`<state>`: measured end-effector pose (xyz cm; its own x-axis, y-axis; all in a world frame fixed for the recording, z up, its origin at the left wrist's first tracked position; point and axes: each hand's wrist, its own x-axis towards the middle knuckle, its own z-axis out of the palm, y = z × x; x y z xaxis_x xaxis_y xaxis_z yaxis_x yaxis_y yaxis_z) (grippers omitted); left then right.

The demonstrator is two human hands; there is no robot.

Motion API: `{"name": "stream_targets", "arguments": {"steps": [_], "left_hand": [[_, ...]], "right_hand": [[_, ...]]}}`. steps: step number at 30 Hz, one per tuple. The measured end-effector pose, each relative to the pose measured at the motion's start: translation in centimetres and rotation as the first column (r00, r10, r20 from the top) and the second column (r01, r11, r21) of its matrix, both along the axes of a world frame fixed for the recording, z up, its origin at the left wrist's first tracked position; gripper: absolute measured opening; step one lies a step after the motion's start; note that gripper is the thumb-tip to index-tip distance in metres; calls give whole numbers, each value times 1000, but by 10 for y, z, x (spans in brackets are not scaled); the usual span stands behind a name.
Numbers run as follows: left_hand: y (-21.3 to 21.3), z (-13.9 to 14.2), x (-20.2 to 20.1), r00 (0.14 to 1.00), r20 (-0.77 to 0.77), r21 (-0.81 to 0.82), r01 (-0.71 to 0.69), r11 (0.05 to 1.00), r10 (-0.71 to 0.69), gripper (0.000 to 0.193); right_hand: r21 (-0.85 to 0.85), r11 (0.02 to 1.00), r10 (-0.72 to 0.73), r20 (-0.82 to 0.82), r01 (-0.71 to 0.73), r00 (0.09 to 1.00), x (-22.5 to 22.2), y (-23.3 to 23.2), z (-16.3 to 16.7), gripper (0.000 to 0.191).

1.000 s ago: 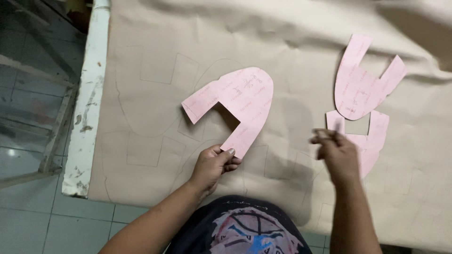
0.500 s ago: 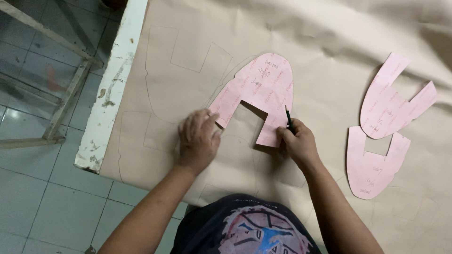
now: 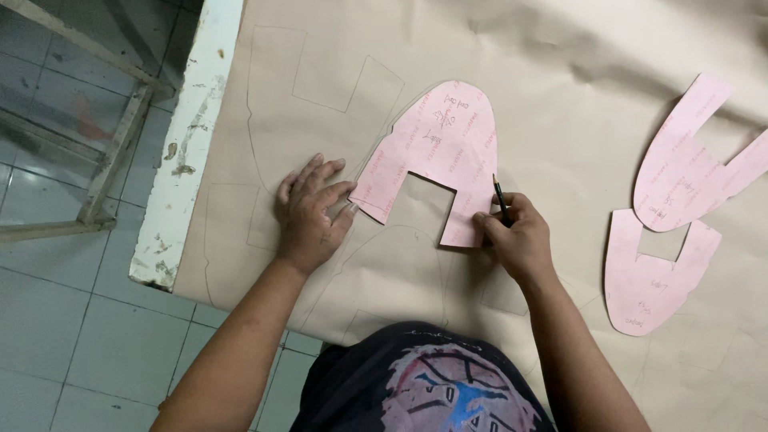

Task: The person places pink paper shoe patterns on a large sheet of beige material and traces their outlines with a pencil. They repeatedly reposition the patterns and trace multiple shapes across the sheet.

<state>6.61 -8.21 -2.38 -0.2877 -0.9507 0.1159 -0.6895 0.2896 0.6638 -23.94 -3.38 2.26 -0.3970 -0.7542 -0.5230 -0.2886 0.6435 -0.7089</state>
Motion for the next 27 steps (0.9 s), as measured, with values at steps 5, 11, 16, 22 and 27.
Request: {"name": "stream_targets", "arguments": {"steps": [5,11,16,22,27], "left_hand": [[-3,2,-3,1000,-22,-23,8,1000,-9,26],[-4,1,-7,1000,-7,-47,4,999,-5,25],[-5,1,-9,999,-31,-50,-19,999,17,26],[-8,3,-7,1000,-15,-51,-5,999,5,26],[-7,3,-1,1000,-19,-91,9,996,-11,27]], "right_hand": [[-28,999,25,-15,-25,1000,-10,-2,-5,32],[-8,1000,-2,-24,2,1000,-14,-7,-8,30],[8,1000,8,-43,-7,999,-15,-12,-7,28],[60,998,3,-39,-1,999,-13,-13,-4,26],[12,1000,18,-15,-18,1000,-4,-13,4,25]]}}
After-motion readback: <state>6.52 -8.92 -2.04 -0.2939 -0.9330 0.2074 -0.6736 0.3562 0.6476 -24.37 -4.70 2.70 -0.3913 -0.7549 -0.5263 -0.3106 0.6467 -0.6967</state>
